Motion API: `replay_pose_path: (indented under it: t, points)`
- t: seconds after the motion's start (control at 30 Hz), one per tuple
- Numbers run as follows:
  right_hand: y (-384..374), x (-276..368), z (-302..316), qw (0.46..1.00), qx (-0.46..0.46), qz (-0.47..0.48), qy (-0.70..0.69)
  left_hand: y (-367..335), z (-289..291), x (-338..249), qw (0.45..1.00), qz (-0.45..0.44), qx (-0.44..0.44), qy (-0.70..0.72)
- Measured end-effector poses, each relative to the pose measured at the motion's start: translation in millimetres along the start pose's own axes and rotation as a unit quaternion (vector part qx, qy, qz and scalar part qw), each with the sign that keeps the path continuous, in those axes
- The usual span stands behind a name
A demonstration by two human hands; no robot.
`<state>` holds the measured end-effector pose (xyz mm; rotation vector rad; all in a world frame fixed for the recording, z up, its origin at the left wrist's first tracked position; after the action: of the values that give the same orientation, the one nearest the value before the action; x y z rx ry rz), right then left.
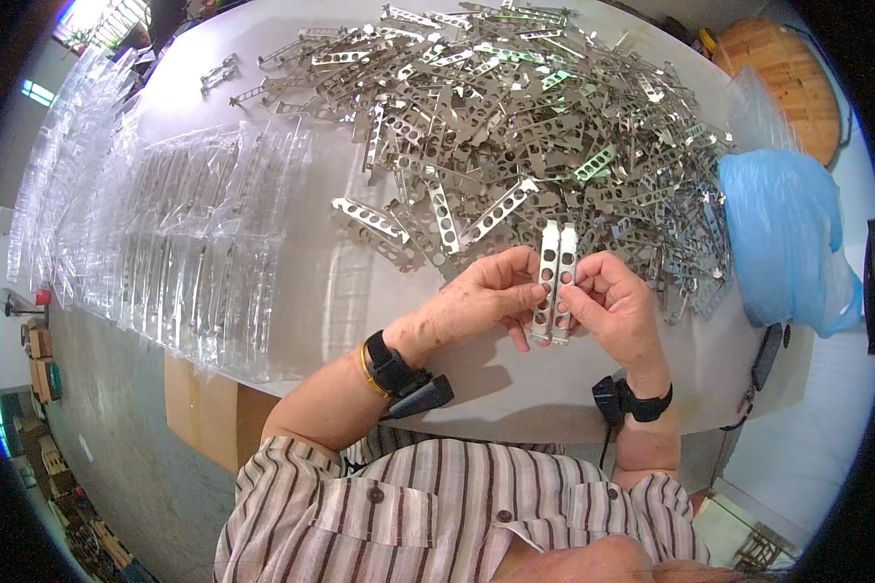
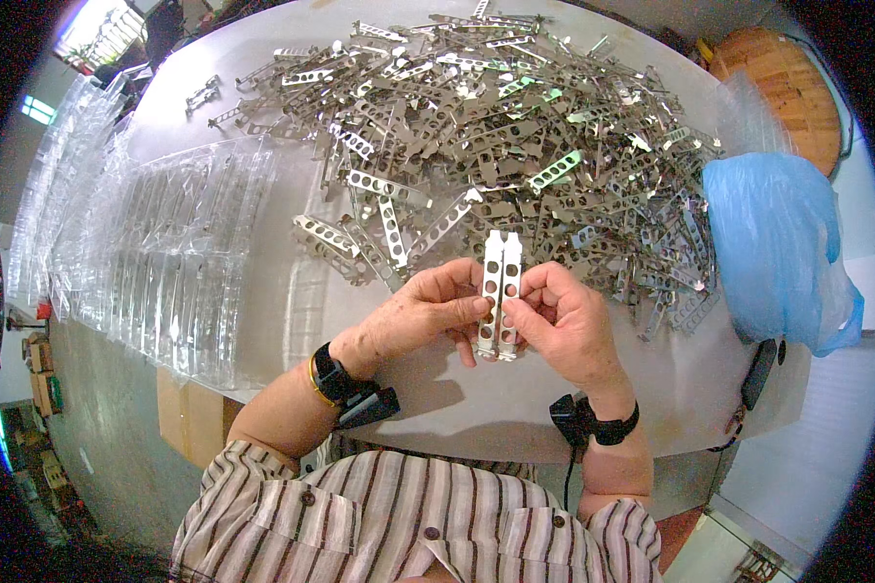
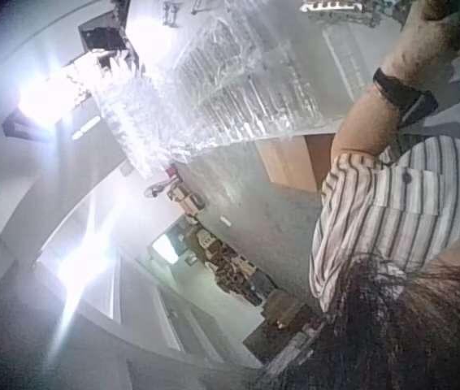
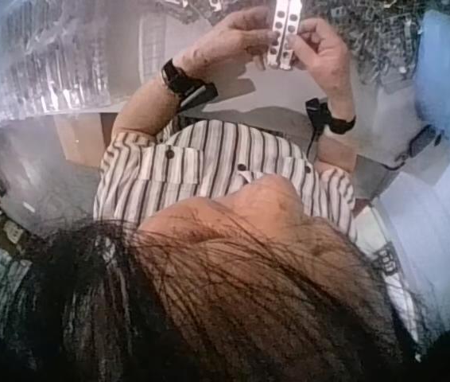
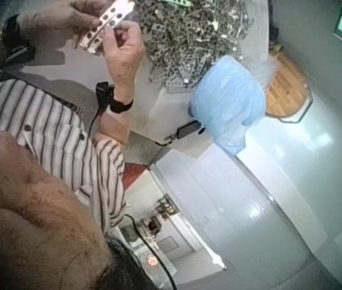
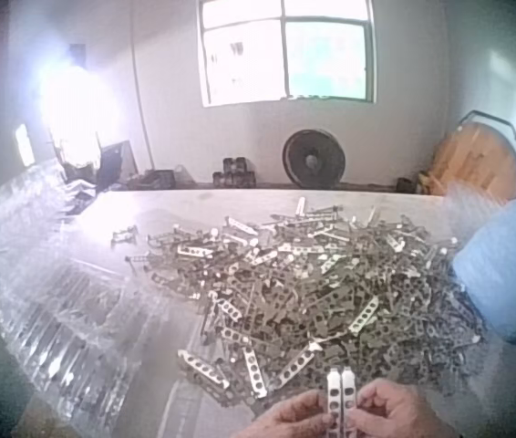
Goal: Packing metal brackets into plastic sleeves and then into a tray at a workstation.
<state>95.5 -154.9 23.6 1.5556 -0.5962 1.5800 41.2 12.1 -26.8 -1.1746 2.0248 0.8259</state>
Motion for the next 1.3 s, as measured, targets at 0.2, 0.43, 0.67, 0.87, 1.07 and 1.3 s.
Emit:
replay_pose_path:
  t: [0.2,0.43,0.67,0.87,1.07,1.3]
  points:
    - [0.3,-2.9,0.6,1.0,-0.001,0.004,0.018,-0.3,0.8,0.8,1.0,-0.011,0.01,0.008]
    - [0.4,-1.0,-1.5,1.0,0.003,0.002,0.009,0.8,-1.3,-2.6,1.0,-0.007,0.003,0.001]
    - [-1.2,-1.7,6.1,0.998,-0.032,0.032,0.049,-0.1,3.2,-0.1,1.0,-0.018,-0.02,-0.012]
    - [-1.9,-0.9,6.0,0.994,-0.056,0.03,0.094,3.4,-3.1,-4.5,0.999,-0.033,0.012,-0.036]
    - [3.1,2.3,-2.6,0.996,-0.011,0.013,0.09,0.8,-2.0,-8.0,0.995,-0.077,-0.003,-0.056]
    - [0.6,-0.9,1.1,0.988,-0.029,0.051,0.142,2.2,0.3,-4.0,0.994,-0.052,-0.034,-0.087]
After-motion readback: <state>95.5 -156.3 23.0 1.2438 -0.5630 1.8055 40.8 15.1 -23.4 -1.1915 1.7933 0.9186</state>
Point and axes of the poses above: each hand's wrist, its own y-axis away from the middle knuckle, its own z-axis out of the back of the hand, x = y × z, the point moved 4 cm from there along -y, towards the middle knuckle, and after that the axes turned 1 degree about -x, right-handed, at the moved point
